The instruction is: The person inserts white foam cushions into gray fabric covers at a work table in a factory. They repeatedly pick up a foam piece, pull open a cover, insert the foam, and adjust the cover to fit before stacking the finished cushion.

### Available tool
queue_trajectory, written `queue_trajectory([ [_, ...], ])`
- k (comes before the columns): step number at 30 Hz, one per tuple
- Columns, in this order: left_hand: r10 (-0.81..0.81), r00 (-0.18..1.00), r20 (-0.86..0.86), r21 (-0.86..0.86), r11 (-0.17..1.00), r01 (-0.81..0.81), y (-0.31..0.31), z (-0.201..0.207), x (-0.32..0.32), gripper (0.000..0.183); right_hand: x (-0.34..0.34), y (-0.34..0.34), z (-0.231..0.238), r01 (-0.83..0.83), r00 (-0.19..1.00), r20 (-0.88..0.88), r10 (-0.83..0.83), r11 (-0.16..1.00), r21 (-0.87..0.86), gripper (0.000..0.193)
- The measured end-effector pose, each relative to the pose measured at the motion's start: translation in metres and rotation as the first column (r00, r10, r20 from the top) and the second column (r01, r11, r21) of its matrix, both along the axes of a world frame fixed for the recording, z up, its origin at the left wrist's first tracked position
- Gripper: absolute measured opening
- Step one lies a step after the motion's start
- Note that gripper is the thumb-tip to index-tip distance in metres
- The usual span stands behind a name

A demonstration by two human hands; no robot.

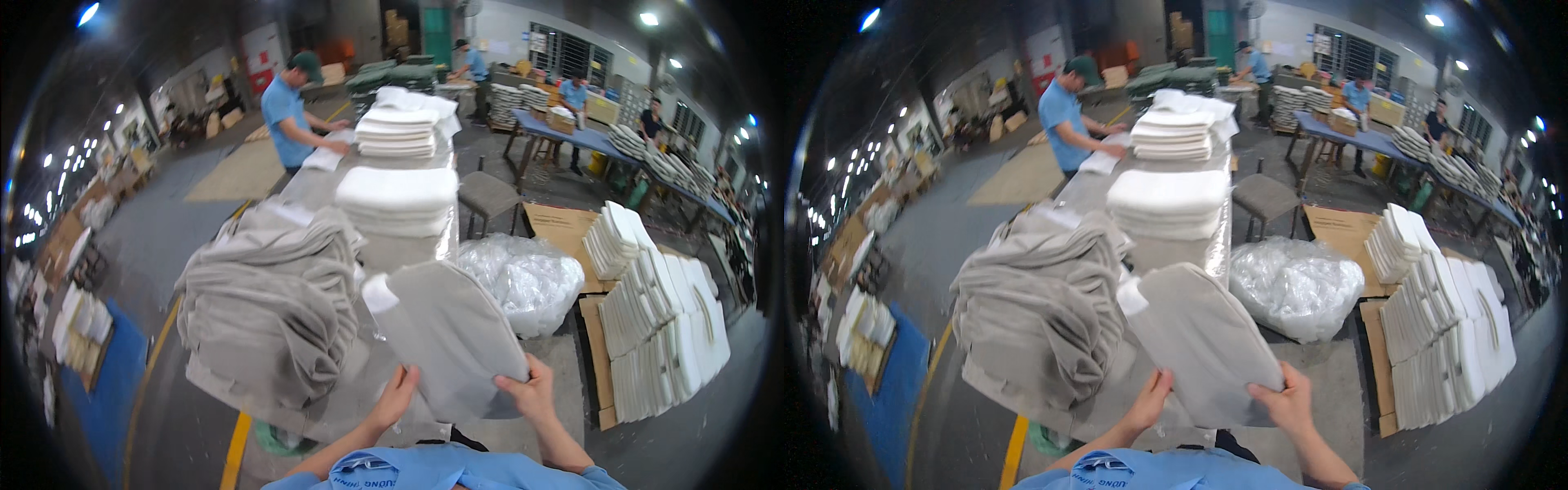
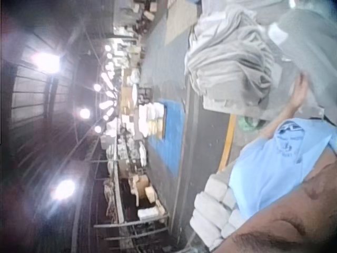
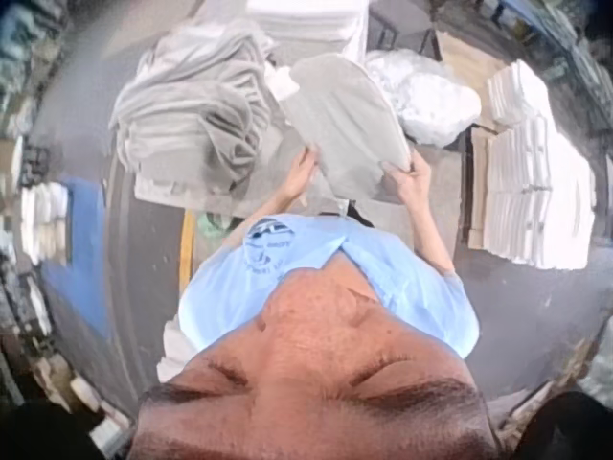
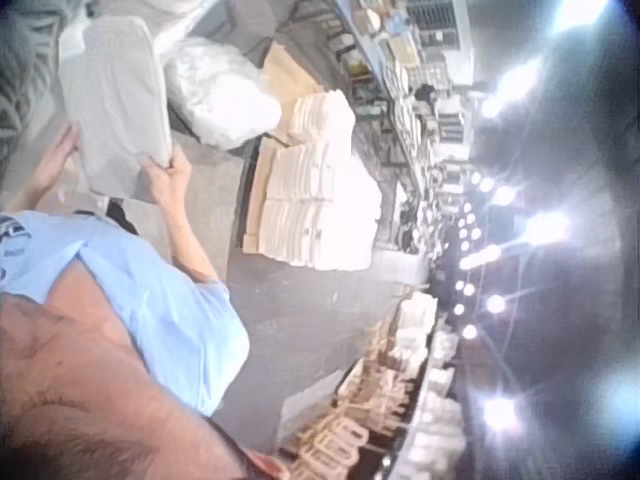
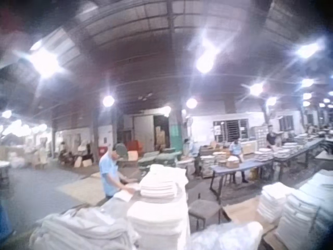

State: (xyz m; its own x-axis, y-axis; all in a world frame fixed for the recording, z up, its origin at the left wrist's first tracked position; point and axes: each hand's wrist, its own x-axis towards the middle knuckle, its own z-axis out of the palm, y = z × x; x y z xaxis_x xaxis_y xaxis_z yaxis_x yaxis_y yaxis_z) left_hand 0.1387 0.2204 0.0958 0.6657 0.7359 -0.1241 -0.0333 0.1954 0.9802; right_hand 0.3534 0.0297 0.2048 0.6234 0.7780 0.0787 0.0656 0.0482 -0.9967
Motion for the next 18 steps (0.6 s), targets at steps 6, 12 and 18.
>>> queue_trajectory([
  [6, 0.251, 0.947, 0.202, -0.524, 0.844, -0.112, 0.108, 0.052, 0.072, 0.048, -0.056, 0.040, -0.036, -0.266, 0.956, -0.079, 0.284, 0.947, 0.182, 0.061],
  [12, -0.044, 0.999, 0.020, -0.418, 0.907, 0.048, 0.088, 0.046, 0.059, 0.048, -0.027, 0.067, -0.093, 0.055, 0.850, -0.526, 0.018, 0.991, 0.124, 0.079],
  [18, -0.258, 0.937, -0.235, -0.234, 0.951, 0.203, 0.029, 0.003, 0.002, 0.049, -0.050, 0.045, -0.145, 0.082, 0.716, -0.697, 0.053, 0.984, 0.159, 0.025],
])
